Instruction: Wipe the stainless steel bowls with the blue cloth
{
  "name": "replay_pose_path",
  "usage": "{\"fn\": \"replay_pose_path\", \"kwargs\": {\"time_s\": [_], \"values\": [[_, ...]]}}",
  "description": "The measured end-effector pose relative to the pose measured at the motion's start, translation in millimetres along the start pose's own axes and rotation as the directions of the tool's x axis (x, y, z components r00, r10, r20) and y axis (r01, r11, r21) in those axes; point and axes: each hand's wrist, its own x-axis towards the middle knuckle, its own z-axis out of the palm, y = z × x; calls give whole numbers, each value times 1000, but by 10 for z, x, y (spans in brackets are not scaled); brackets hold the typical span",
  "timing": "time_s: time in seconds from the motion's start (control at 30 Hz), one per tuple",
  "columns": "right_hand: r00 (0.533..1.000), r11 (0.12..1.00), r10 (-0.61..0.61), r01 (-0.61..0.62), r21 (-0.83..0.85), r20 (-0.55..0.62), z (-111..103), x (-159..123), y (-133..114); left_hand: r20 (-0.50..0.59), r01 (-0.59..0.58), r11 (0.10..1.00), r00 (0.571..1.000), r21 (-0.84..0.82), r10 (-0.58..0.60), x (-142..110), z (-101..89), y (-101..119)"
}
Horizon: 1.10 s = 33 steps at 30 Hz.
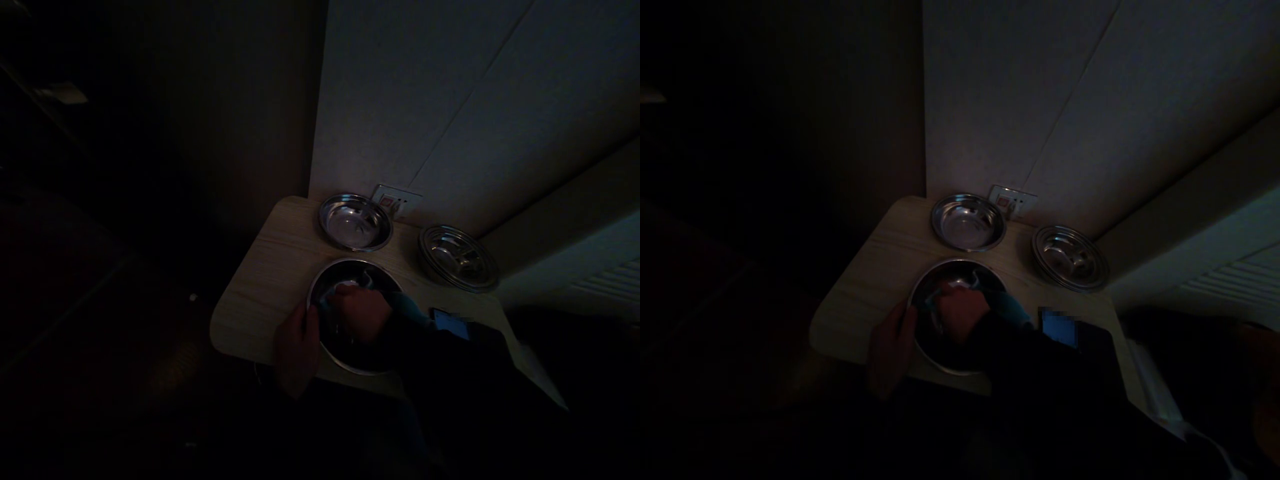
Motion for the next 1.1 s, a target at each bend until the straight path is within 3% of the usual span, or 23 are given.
{"fn": "replay_pose_path", "kwargs": {"time_s": [0.2,0.33,0.5,0.7,0.9,1.1], "values": [[998,998,-61,61,-29,3,95,18,-15,-9,23,999,1000,43,-22,-3,-2,6],[998,999,3,-6,-50,-65,81,28,-12,-25,-14,999,1000,34,15,13,9,10],[992,993,-121,121,2,42,69,-46,-5,-21,8,999,1000,38,-8,15,13,-2],[996,998,55,-58,-39,-71,3,146,37,-1,-14,1000,1000,-2,14,28,2,1],[987,990,-139,137,32,77,50,-63,-36,-18,4,1000,1000,13,-4,35,0,-1],[997,999,30,-31,-16,-74,-4,126,-20,27,-9,1000,1000,-29,10,59,-19,-37]]}}
